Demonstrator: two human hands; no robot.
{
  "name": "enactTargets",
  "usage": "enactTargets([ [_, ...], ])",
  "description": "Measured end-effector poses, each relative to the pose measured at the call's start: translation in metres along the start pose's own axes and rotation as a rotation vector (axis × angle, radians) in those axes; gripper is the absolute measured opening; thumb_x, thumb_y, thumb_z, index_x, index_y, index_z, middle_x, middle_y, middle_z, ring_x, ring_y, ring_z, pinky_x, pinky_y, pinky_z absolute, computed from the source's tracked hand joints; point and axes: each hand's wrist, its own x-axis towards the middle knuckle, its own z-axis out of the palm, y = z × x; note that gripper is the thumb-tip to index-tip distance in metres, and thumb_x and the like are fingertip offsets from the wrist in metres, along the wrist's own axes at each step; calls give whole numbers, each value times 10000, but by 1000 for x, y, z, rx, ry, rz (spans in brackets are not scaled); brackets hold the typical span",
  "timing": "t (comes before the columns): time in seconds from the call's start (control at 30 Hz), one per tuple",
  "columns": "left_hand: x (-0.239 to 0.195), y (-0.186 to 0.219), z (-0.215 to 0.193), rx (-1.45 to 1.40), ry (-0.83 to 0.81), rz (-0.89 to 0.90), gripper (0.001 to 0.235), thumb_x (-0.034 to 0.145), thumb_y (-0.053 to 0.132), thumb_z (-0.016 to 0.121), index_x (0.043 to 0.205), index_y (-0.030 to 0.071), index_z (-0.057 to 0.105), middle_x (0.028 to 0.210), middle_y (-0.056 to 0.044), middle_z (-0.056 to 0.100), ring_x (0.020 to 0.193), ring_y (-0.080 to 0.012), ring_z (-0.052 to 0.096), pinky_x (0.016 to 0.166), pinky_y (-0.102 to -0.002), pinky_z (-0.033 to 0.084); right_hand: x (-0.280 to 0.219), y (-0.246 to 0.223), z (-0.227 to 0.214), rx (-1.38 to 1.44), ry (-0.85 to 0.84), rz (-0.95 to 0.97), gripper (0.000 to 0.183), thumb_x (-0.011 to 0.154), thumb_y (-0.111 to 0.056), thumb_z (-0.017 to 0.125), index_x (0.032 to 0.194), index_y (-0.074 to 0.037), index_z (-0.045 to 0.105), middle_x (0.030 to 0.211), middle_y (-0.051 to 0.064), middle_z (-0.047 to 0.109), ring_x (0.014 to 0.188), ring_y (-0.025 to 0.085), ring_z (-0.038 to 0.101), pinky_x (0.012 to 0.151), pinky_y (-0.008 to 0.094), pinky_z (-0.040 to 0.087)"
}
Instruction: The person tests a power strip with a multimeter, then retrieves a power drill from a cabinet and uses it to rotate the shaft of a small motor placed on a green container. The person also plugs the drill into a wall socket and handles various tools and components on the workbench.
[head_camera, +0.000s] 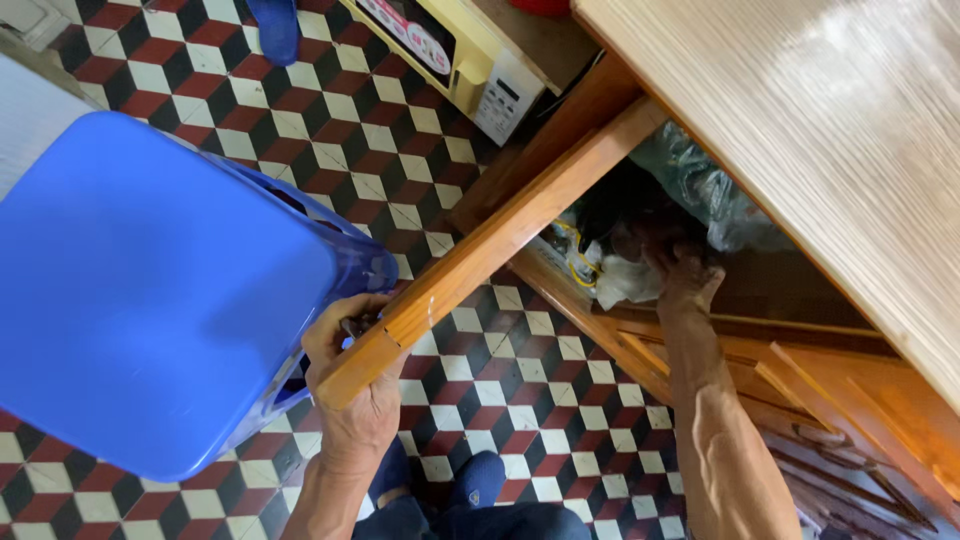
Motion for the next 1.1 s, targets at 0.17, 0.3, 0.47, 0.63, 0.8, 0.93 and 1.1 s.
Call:
enactTargets([
  [0.17,-2,2,0,23,-25,5,241,1008,191,710,1181,24,690,1257,-98,594,1063,-219,619,904,-335,503,-65,6,-26,73,-39,-15,1070,933,-99,628,1659,-589,14,1697,-20,227,1387,184,443,1038,532,371],
  [0.3,0,8,-6,69,-45,4,239,1001,185,716,1172,20,691,1247,-98,596,1085,-237,628,906,-343,522,-129,14,-68,232,17,-118,906,891,-179,623,1599,-441,122,1594,8,321,1369,229,465,1042,528,416],
  [0.47,7,25,-11,35,-76,-125,293,995,177,702,1226,6,643,1247,-116,590,1023,-251,666,863,-346,551,-211,20,-124,1189,67,-36,639,954,-155,520,1532,-272,274,1413,103,496,1258,269,583,1019,473,485],
  [0.63,14,44,-23,169,-170,-189,301,989,184,692,1218,-1,630,1184,-139,633,954,-285,692,804,-370,547,-301,27,-168,1743,-89,-20,448,1017,-130,418,1465,-103,426,1233,197,671,1148,310,701,997,419,555],
  [0.8,16,60,-32,247,-294,-332,393,982,294,663,1284,69,551,1097,-160,681,936,-327,703,810,-425,549,-393,46,-198,1674,-147,-123,439,1033,-125,364,1438,-38,510,1089,228,774,1048,319,781,925,379,636],
  [0.93,14,70,-38,352,-405,-400,487,997,437,619,1332,107,492,1106,-186,698,997,-399,680,842,-481,533,-463,65,-208,1484,-217,-133,506,1022,-184,386,1512,-122,494,1092,207,786,1027,291,787,880,345,648],
  [1.1,10,76,-39,324,-446,-374,507,1010,453,566,1344,82,480,1124,-207,685,1034,-424,669,856,-510,520,-529,79,-196,1573,-186,-187,467,1000,-170,449,1447,-86,553,1089,200,788,1003,279,789,807,343,634],
])
